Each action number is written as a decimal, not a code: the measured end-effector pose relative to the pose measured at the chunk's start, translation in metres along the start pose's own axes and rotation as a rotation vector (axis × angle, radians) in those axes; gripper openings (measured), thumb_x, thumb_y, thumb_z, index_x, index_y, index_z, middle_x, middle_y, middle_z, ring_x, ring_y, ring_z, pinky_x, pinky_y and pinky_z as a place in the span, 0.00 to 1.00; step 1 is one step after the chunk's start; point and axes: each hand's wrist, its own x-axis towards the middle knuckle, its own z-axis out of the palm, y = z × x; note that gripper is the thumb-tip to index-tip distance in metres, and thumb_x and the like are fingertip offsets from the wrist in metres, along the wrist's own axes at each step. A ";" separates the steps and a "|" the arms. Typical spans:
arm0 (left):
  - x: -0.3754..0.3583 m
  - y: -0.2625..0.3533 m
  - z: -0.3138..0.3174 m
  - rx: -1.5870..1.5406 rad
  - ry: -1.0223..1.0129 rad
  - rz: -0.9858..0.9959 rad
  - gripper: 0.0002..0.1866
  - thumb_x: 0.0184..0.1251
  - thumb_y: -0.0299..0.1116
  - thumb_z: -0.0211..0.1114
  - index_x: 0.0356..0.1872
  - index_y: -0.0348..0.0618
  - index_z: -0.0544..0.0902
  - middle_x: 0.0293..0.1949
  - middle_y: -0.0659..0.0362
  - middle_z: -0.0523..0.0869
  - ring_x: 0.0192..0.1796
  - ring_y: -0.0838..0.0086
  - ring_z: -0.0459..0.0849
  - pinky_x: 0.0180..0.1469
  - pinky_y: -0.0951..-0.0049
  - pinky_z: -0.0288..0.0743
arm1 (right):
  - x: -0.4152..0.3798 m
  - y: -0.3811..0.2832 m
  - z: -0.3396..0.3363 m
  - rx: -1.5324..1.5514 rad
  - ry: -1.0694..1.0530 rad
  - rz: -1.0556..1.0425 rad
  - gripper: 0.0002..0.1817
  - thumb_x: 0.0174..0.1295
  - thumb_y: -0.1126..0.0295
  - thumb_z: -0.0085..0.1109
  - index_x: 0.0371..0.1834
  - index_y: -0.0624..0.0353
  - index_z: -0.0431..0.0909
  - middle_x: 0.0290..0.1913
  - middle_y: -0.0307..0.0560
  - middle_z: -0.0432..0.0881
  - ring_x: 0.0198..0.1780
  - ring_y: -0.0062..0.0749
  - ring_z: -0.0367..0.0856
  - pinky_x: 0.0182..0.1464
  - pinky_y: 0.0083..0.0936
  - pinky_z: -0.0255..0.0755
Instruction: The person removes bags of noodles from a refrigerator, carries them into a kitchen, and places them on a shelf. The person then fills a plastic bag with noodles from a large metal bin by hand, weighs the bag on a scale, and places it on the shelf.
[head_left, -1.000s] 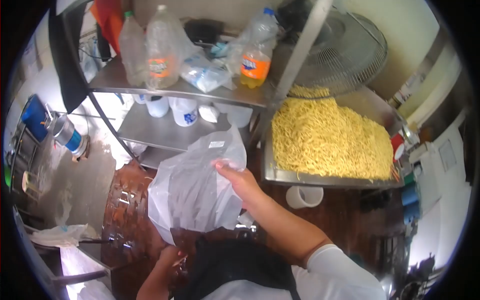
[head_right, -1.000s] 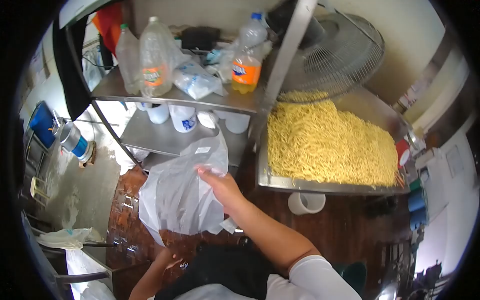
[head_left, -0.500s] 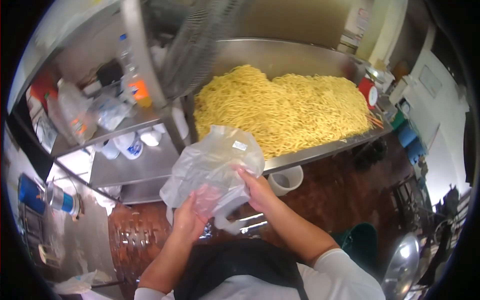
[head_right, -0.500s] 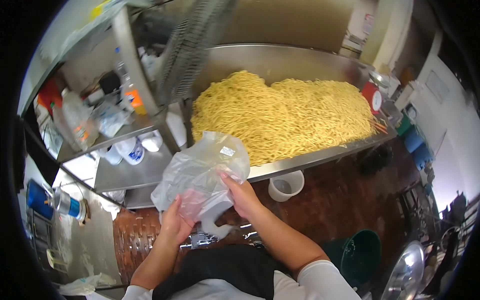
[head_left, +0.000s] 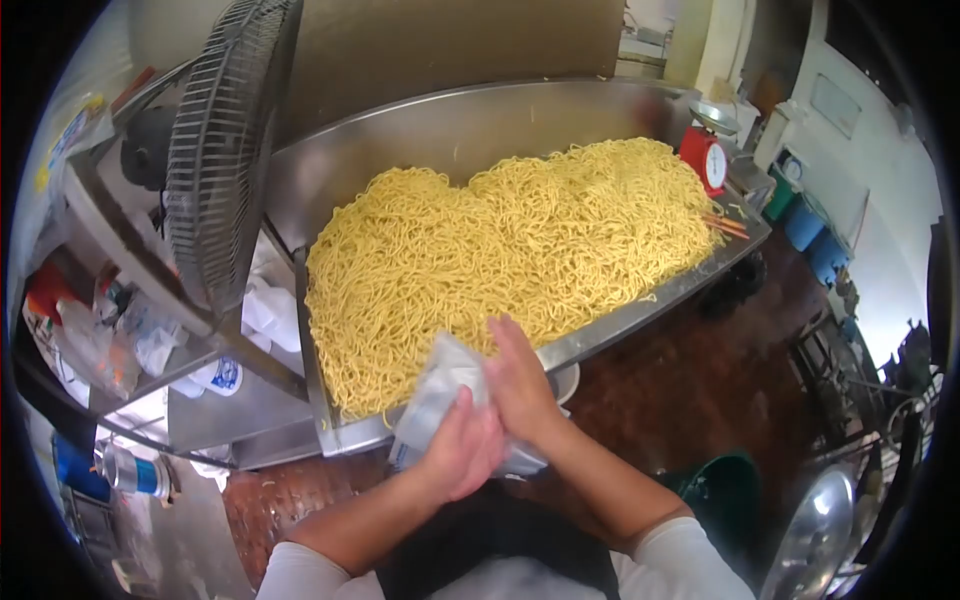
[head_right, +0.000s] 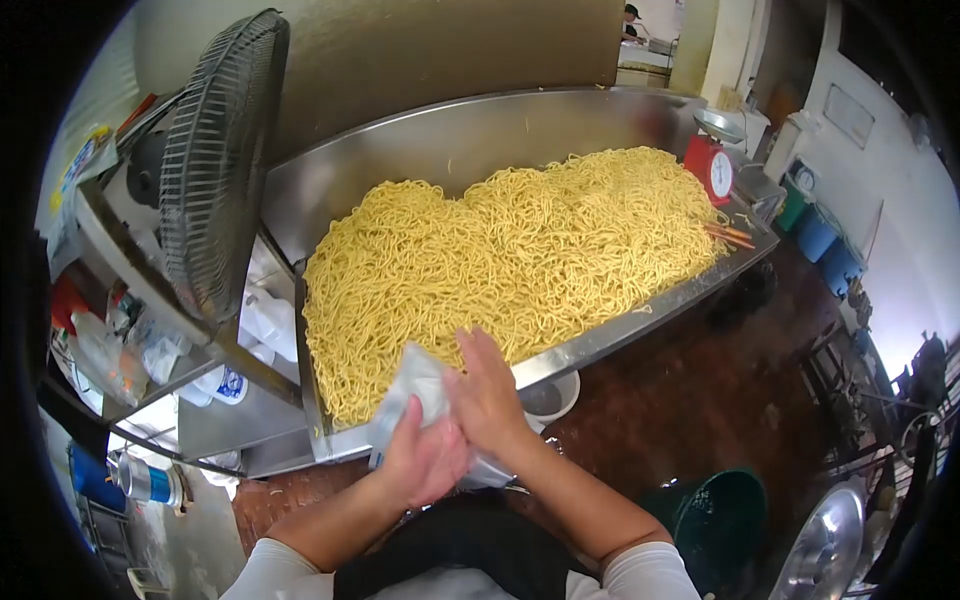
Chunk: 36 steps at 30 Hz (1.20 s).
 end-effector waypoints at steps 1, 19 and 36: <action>0.013 0.001 -0.010 -0.001 -0.006 -0.003 0.50 0.65 0.73 0.39 0.76 0.44 0.46 0.75 0.55 0.55 0.77 0.64 0.53 0.76 0.59 0.47 | 0.008 0.011 0.004 -0.005 0.004 0.002 0.30 0.70 0.57 0.45 0.70 0.66 0.60 0.70 0.70 0.60 0.73 0.60 0.56 0.74 0.46 0.48; 0.124 0.089 -0.156 -0.352 0.802 0.391 0.14 0.73 0.38 0.53 0.50 0.42 0.79 0.40 0.57 0.84 0.39 0.71 0.83 0.43 0.70 0.80 | 0.155 0.162 -0.120 0.328 0.132 0.349 0.18 0.68 0.60 0.59 0.22 0.56 0.73 0.21 0.30 0.72 0.23 0.14 0.66 0.26 0.17 0.60; 0.103 0.046 -0.127 0.436 0.772 -0.213 0.17 0.70 0.37 0.57 0.54 0.40 0.77 0.47 0.52 0.84 0.50 0.61 0.84 0.54 0.60 0.78 | 0.300 0.115 -0.141 -0.439 -0.897 -0.231 0.14 0.46 0.65 0.70 0.36 0.54 0.85 0.33 0.46 0.85 0.36 0.34 0.84 0.40 0.28 0.76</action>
